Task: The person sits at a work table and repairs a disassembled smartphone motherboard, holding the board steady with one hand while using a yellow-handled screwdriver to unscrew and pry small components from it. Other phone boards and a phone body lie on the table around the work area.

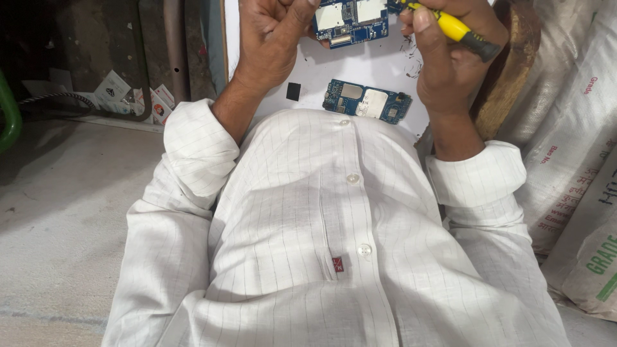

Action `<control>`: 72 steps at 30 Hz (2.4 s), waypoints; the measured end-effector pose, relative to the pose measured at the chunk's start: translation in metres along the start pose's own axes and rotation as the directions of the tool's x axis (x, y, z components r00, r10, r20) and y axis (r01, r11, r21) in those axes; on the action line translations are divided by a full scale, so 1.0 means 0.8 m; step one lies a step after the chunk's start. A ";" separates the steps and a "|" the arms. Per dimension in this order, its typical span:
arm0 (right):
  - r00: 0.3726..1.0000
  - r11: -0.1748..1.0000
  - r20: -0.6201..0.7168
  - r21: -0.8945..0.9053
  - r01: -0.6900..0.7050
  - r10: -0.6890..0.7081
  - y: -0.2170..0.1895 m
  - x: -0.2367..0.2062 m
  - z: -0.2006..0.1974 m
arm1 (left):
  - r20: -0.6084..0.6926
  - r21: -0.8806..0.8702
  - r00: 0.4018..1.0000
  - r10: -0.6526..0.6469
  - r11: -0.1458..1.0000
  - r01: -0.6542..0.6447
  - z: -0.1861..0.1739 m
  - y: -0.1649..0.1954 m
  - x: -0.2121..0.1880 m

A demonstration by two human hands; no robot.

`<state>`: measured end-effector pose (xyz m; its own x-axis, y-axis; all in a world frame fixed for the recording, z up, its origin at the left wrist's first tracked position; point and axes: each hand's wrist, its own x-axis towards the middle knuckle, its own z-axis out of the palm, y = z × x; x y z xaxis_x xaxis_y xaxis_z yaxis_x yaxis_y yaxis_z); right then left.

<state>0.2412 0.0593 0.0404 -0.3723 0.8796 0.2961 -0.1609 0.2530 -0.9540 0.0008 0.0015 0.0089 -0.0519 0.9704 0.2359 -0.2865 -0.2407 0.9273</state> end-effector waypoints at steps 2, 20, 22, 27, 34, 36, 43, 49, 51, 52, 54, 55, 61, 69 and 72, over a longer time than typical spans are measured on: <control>1.000 1.000 -0.017 -0.011 -0.020 0.019 -0.001 -0.002 0.002 | -0.001 0.005 1.000 0.004 1.000 -0.004 -0.001 -0.001 0.000; 0.999 0.993 -0.049 0.121 0.006 0.000 0.014 0.002 -0.020 | 0.048 0.032 0.998 0.040 0.999 -0.041 0.002 -0.002 0.000; 1.000 0.998 -0.026 0.064 0.007 -0.005 0.012 0.003 -0.023 | 0.043 0.053 0.998 0.048 0.997 -0.050 0.003 -0.003 -0.001; 1.000 0.999 -0.029 0.031 0.010 -0.010 0.009 0.001 -0.022 | 0.027 0.110 0.997 0.072 0.991 -0.075 0.004 -0.005 -0.002; 0.998 0.998 -0.033 0.000 0.056 -0.056 0.011 0.001 -0.015 | 0.017 0.083 0.998 0.054 0.995 -0.055 0.005 -0.004 0.000; 0.998 0.998 -0.021 -0.014 0.067 -0.067 0.010 0.000 -0.014 | 0.020 0.070 0.998 0.056 0.996 -0.057 0.005 -0.004 0.001; 0.995 0.995 0.027 -0.031 0.094 -0.093 0.009 0.004 -0.015 | 0.029 0.072 0.998 0.059 0.996 -0.061 0.005 -0.002 0.001; 0.997 1.000 0.067 -0.014 0.025 -0.024 0.001 0.007 -0.028 | 0.017 0.108 0.998 0.057 0.992 -0.059 0.001 -0.002 0.001; 0.997 1.000 0.076 0.014 -0.019 0.018 0.001 0.007 -0.033 | 0.018 0.116 0.998 0.058 0.991 -0.060 0.000 -0.002 0.000; 0.996 0.999 0.077 0.031 -0.042 0.040 0.001 0.007 -0.035 | 0.018 0.111 0.998 0.055 0.992 -0.057 0.000 -0.002 0.000; 0.995 0.992 0.068 0.089 -0.085 0.079 0.004 0.004 -0.038 | 0.019 0.103 0.999 0.051 0.993 -0.052 -0.001 -0.003 -0.001; 0.993 0.987 0.067 0.123 -0.103 0.096 0.005 0.002 -0.040 | 0.018 0.113 0.999 0.047 0.992 -0.048 -0.001 -0.003 -0.001; 0.983 0.959 0.112 0.231 -0.166 0.143 0.016 0.001 -0.051 | 0.007 0.191 1.000 -0.005 0.982 0.004 -0.004 -0.001 -0.003; 0.978 0.965 0.153 0.201 -0.170 0.140 0.015 0.003 -0.054 | 0.019 0.142 0.999 -0.037 0.989 0.034 -0.005 0.001 -0.003; 0.982 0.984 0.139 0.100 -0.145 0.130 0.008 0.001 -0.049 | 0.015 0.158 1.000 -0.020 0.987 0.017 -0.005 0.002 -0.003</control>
<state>0.2758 0.0773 0.0328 -0.5133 0.8406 0.1729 -0.1960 0.0813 -0.9772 -0.0035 -0.0010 0.0086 -0.0319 0.9745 0.2219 -0.1326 -0.2242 0.9655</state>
